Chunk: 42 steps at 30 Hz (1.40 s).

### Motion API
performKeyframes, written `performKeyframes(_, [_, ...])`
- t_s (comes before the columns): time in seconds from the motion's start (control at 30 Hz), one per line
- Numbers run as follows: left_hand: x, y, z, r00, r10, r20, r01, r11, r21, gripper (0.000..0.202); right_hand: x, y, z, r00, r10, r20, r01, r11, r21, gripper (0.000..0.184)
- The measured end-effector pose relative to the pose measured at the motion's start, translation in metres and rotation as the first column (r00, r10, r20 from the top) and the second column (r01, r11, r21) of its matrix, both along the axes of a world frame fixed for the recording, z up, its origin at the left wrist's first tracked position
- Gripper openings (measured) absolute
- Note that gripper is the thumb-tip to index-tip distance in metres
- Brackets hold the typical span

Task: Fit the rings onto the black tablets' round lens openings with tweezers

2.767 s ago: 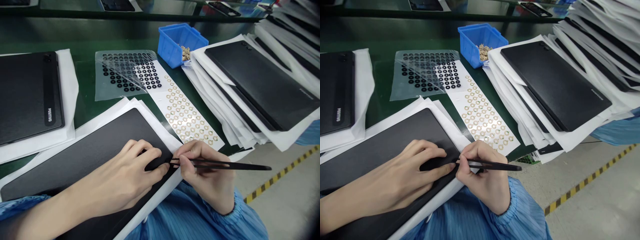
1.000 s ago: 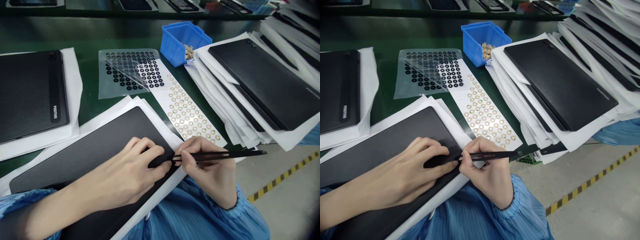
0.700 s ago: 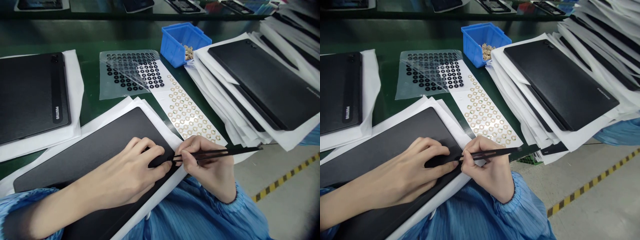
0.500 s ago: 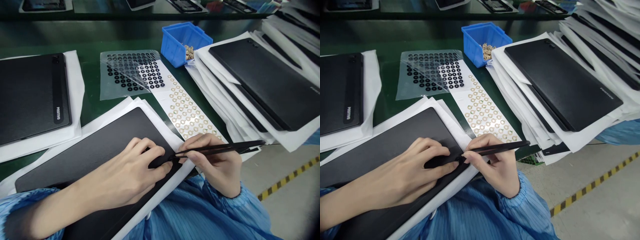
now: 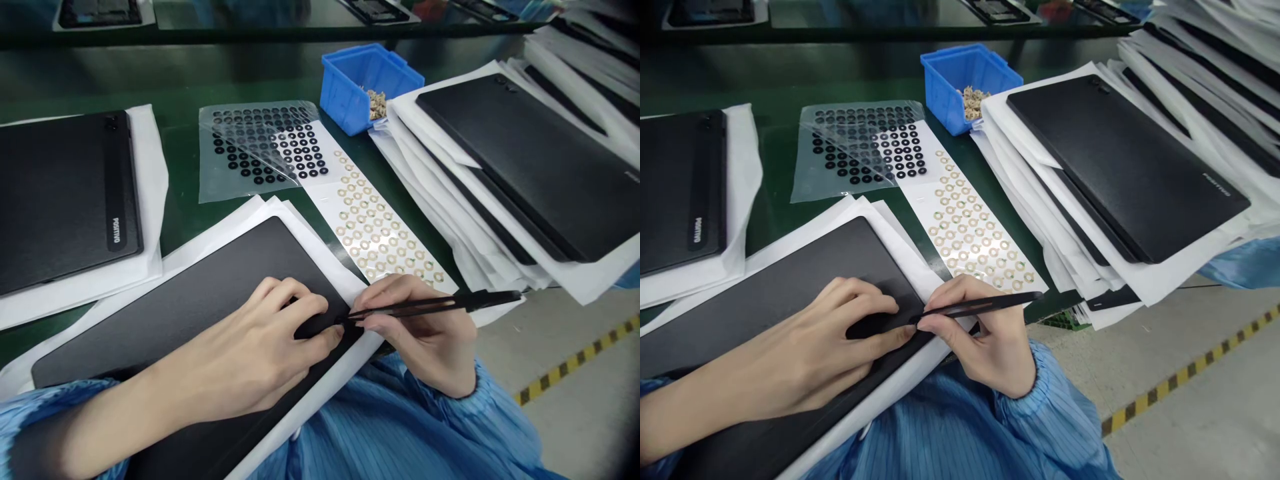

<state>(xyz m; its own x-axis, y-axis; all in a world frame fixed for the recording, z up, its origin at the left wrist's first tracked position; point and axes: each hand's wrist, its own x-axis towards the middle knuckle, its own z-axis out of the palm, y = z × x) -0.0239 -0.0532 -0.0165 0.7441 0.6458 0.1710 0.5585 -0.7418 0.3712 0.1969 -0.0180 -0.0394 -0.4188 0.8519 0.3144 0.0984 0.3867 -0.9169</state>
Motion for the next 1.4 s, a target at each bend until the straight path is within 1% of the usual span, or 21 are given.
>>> performKeyframes(0.1, [0.000,0.000,-0.001,0.999,-0.002,0.054,0.000,1.000,0.028,0.027,0.001,-0.002,-0.003,0.998,-0.005,-0.057,0.003,0.999,-0.033,0.008])
performKeyframes(0.17, [0.000,0.000,-0.003,0.993,0.022,0.115,-0.028,0.998,0.049,0.021,0.004,-0.002,-0.001,0.993,0.005,-0.117,-0.013,0.998,-0.066,0.007])
performKeyframes(0.27, [0.000,0.002,-0.005,0.982,0.072,0.172,-0.083,0.995,0.059,0.017,0.006,0.006,0.015,0.991,0.008,-0.135,-0.019,0.996,-0.085,0.007])
performKeyframes(0.37, [0.002,0.004,-0.006,0.984,0.069,0.165,-0.082,0.994,0.077,0.018,-0.010,0.033,0.041,1.000,-0.015,-0.017,0.015,0.999,-0.031,0.010])
performKeyframes(0.43, [0.003,0.004,-0.006,0.987,0.070,0.144,-0.082,0.993,0.085,0.020,-0.037,0.061,0.053,0.999,-0.001,0.052,0.002,1.000,-0.008,0.014])
performKeyframes(0.47, [0.003,0.004,-0.007,0.988,0.075,0.133,-0.087,0.992,0.087,0.021,-0.054,0.077,0.055,0.998,0.030,0.062,-0.030,1.000,0.001,0.016])
performKeyframes(0.53, [0.004,0.005,-0.007,0.990,0.085,0.109,-0.095,0.991,0.093,0.022,-0.091,0.107,0.050,0.989,0.105,0.102,-0.110,0.993,0.043,0.021])
performKeyframes(0.6, [0.004,0.006,-0.008,0.992,0.085,0.090,-0.094,0.990,0.103,0.023,-0.127,0.131,0.036,0.980,0.161,0.118,-0.172,0.981,0.089,0.021])
performKeyframes(0.67, [0.004,0.007,-0.010,0.994,0.082,0.074,-0.090,0.989,0.118,0.022,-0.155,0.147,0.019,0.980,0.166,0.112,-0.177,0.979,0.102,0.017])
performKeyframes(0.77, [0.004,0.008,-0.011,0.995,0.082,0.054,-0.089,0.987,0.131,0.020,-0.177,0.156,-0.002,0.981,0.162,0.110,-0.173,0.980,0.098,0.014])
performKeyframes(0.83, [0.004,0.008,-0.012,0.995,0.087,0.038,-0.092,0.986,0.139,0.018,-0.182,0.156,-0.008,0.975,0.171,0.142,-0.188,0.975,0.116,0.012])
performKeyframes(0.87, [0.004,0.008,-0.012,0.995,0.090,0.031,-0.094,0.985,0.143,0.017,-0.182,0.155,-0.007,0.969,0.180,0.170,-0.204,0.969,0.137,0.011])
performKeyframes(0.93, [0.005,0.008,-0.012,0.996,0.092,0.017,-0.094,0.984,0.151,0.016,-0.179,0.152,0.001,0.959,0.187,0.214,-0.230,0.954,0.193,0.008])
performKeyframes(1.0, [0.004,0.008,-0.013,0.995,0.096,0.010,-0.096,0.983,0.156,0.017,-0.170,0.147,0.018,0.961,0.165,0.223,-0.222,0.939,0.261,0.006])
performKeyframes(1.07, [0.000,0.009,-0.014,0.990,0.142,0.009,-0.141,0.976,0.168,0.018,-0.153,0.140,0.039,0.964,0.102,0.244,-0.182,0.926,0.330,0.012])
performKeyframes(1.13, [-0.008,0.013,-0.015,0.962,0.272,0.010,-0.268,0.943,0.196,0.020,-0.129,0.130,0.057,0.929,0.013,0.371,-0.164,0.912,0.377,0.018])
performKeyframes(1.2, [-0.019,0.018,-0.017,0.883,0.469,0.011,-0.459,0.858,0.231,0.021,-0.102,0.119,0.065,0.811,-0.056,0.583,-0.193,0.914,0.356,0.019])
performKeyframes(1.27, [-0.029,0.023,-0.019,0.768,0.640,0.002,-0.620,0.742,0.255,0.026,-0.078,0.109,0.062,0.688,-0.065,0.723,-0.206,0.937,0.280,0.019])
performKeyframes(1.3, [-0.032,0.026,-0.020,0.719,0.695,-0.009,-0.670,0.696,0.259,0.030,-0.069,0.105,0.056,0.651,-0.050,0.758,-0.202,0.950,0.237,0.020])
performKeyframes(1.33, [-0.035,0.027,-0.021,0.684,0.729,-0.022,-0.701,0.666,0.256,0.033,-0.062,0.102,0.049,0.636,-0.027,0.771,-0.195,0.961,0.195,0.023])
performKeyframes(1.4, [-0.037,0.029,-0.024,0.659,0.750,-0.048,-0.722,0.649,0.240,0.038,-0.057,0.097,0.036,0.646,0.038,0.762,-0.202,0.972,0.124,0.027])
